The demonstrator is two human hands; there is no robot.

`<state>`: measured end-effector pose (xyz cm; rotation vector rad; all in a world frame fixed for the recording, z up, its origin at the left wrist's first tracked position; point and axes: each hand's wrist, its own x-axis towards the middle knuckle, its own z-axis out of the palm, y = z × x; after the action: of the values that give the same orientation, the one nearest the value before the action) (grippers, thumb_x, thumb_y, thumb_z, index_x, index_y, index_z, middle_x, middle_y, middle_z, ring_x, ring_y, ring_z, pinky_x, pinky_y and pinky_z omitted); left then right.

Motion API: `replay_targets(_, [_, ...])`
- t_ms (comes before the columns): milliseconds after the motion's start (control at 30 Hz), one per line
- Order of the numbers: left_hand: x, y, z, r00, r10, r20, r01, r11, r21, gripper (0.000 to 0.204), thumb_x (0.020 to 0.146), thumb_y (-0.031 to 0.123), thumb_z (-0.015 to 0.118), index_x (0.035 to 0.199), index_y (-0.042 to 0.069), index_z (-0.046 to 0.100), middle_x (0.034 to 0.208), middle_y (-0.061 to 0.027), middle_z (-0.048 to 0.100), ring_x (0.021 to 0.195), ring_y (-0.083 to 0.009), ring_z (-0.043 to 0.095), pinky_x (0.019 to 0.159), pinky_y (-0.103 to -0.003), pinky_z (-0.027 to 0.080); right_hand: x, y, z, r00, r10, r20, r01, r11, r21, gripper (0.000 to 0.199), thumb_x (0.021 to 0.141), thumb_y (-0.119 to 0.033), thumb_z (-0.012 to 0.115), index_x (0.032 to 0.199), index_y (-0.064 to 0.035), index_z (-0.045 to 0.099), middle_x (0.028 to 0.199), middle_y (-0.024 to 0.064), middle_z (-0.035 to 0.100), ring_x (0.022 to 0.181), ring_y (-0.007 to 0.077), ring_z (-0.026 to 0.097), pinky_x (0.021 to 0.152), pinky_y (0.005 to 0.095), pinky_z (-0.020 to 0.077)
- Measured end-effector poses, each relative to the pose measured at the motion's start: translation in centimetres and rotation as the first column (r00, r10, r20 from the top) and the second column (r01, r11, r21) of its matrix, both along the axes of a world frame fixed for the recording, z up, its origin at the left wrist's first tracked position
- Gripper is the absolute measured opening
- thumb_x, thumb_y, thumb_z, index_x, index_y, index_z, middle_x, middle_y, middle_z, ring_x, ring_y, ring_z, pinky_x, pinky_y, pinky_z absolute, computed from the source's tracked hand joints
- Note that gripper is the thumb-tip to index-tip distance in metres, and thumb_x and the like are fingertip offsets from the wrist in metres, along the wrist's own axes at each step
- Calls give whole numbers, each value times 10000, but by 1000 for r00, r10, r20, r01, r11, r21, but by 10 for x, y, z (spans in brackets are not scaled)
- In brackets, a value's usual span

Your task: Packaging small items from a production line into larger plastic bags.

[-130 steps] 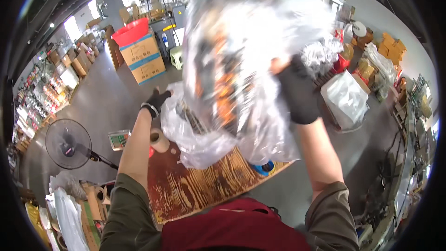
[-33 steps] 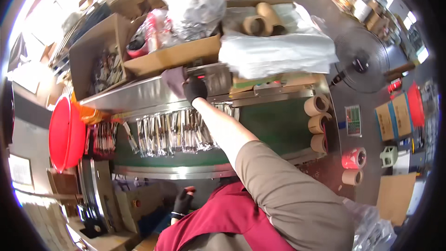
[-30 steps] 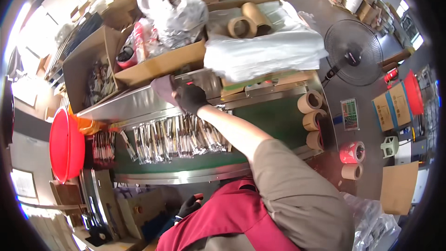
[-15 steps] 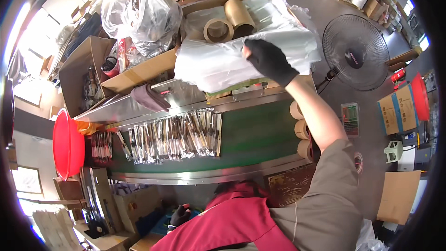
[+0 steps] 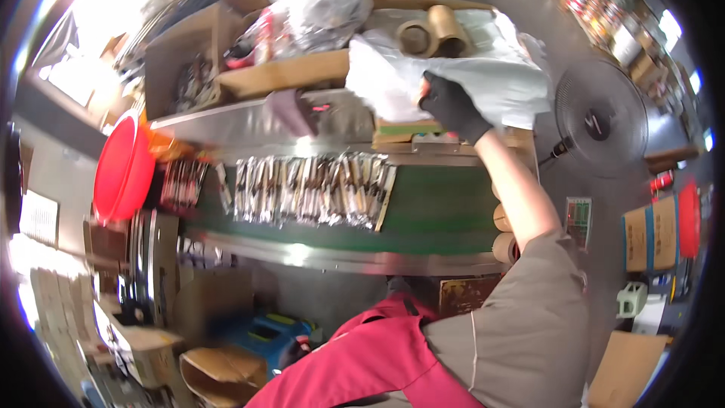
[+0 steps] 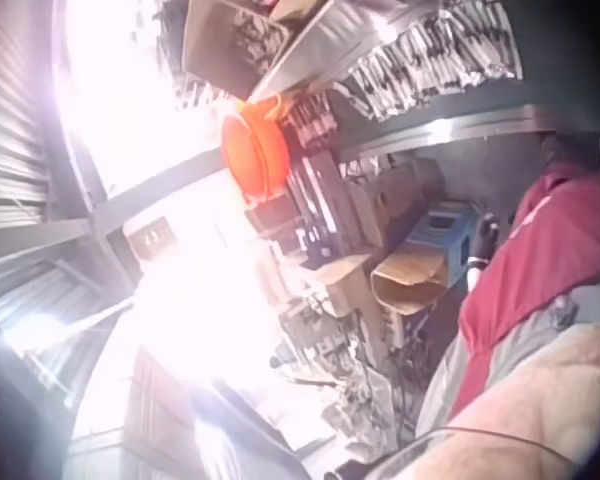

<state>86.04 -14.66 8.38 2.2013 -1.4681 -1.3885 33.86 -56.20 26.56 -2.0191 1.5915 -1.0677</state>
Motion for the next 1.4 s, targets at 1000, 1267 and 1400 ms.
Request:
replay_targets(1000, [269,578,33,-472,657,-588,-677,-697,-236,174,847,50,479,1014,41,526,935,-97,587,830,-191,566,737,-347,495,667,562,0,-481,614,625,-459,-784,417,302,808,-105,577,1099,-24,569,1095,96,553,1008,166,508,913,304,382])
replay_targets(1267, [177,459,159,598,357,-717,-775,485,-405,364,859,314,579,1060,11,582,1003,-55,577,968,-148,505,880,-289,384,704,460,-105,86,976,202,-736,-74,673,360,829,-156,568,1163,-36,513,860,138,618,701,204,612,613,308,493])
replay_targets(1400, [165,420,116,302,683,-665,-888,455,64,369,797,265,540,1065,26,625,1013,-78,614,969,-151,519,855,-272,383,654,457,-126,-4,993,120,-667,-92,740,736,765,-213,630,1363,-54,231,776,179,601,506,221,587,447,335,485])
